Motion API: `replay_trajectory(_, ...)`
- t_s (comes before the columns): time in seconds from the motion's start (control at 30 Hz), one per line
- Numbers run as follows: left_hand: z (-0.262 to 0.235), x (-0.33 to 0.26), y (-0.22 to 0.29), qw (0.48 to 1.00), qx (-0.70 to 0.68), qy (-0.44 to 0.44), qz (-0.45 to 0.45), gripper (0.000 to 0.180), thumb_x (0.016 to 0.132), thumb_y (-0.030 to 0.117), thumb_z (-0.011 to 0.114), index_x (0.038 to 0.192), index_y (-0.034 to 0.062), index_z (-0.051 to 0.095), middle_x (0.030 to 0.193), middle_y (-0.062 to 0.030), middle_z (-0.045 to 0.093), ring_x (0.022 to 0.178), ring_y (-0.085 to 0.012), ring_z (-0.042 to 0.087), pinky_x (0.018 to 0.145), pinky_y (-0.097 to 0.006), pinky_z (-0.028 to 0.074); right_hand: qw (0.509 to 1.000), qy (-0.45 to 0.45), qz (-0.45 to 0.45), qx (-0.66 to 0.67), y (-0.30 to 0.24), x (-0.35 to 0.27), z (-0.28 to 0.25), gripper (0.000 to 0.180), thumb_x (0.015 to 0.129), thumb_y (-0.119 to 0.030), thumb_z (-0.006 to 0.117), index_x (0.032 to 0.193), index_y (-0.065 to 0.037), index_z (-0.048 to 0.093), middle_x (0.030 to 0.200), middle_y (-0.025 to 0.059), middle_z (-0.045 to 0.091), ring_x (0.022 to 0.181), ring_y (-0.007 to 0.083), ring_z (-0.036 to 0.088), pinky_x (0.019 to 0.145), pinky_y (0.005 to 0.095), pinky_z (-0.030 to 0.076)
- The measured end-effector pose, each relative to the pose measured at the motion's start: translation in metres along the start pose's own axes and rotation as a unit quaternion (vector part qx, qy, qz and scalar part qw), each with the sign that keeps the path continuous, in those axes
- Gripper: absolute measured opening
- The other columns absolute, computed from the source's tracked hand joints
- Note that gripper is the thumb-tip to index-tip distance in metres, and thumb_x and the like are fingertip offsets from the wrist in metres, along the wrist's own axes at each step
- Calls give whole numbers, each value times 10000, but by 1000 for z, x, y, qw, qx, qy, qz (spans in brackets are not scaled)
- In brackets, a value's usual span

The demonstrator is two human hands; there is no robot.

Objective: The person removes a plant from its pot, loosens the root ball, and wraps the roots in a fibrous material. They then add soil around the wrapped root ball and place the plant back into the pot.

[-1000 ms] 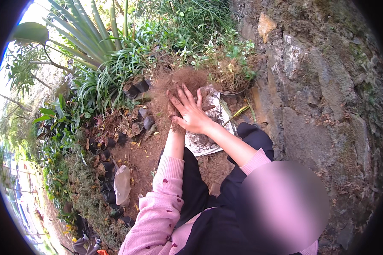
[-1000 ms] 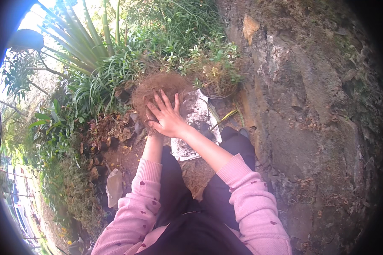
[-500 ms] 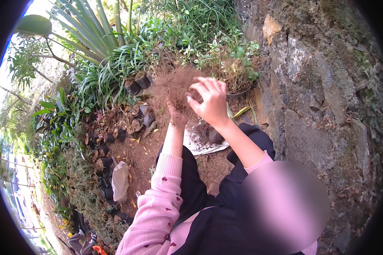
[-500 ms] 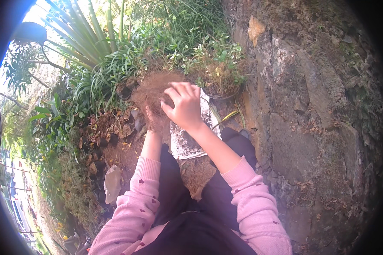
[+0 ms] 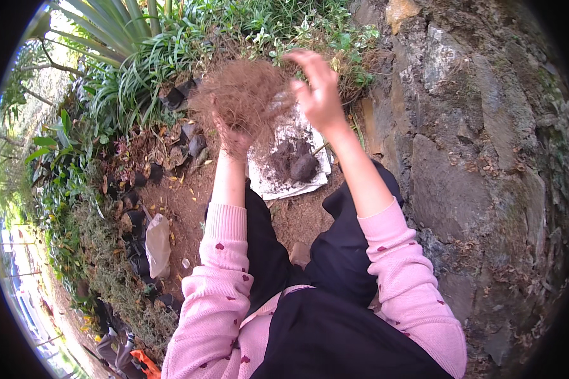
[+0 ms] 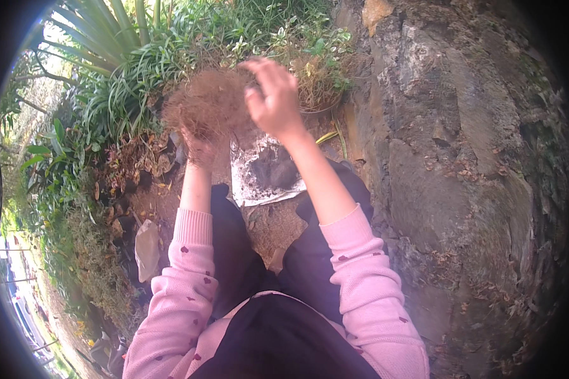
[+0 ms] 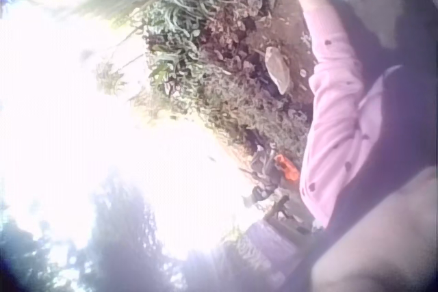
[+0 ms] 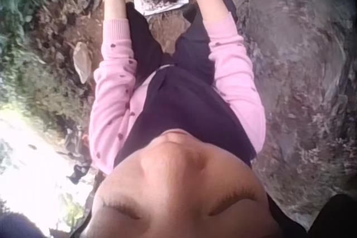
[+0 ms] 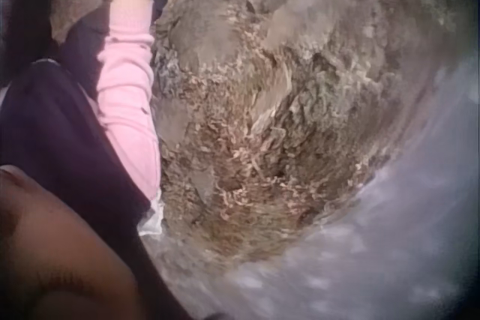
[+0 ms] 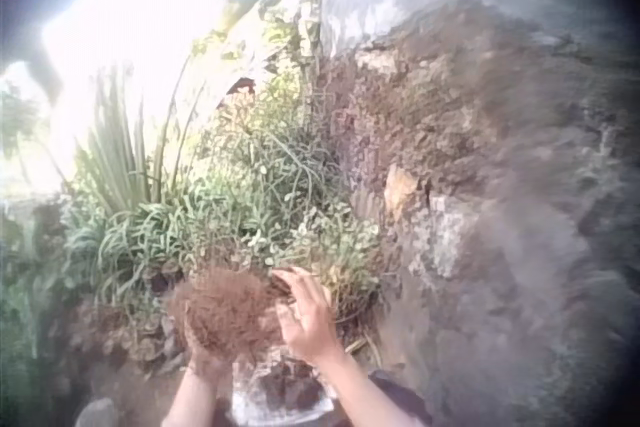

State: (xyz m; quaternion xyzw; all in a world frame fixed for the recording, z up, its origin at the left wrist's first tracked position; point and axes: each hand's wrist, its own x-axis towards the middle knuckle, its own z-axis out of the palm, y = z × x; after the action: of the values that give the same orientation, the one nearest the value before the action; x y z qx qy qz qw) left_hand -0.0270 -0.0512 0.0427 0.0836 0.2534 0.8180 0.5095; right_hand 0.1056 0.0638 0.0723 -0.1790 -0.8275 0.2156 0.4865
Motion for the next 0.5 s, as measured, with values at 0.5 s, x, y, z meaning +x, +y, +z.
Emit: replay_trajectory(0.5,-65,34,82,968,-28,96,230,691,832,576,411,1370,144,374,1375,-130,397,1232,-366,401,961,-616,365,591,-324,739,25,161,-201,115,810,777,-582,615,1379,-91,387,1412,178,392,1247,380,428,916,562,419)
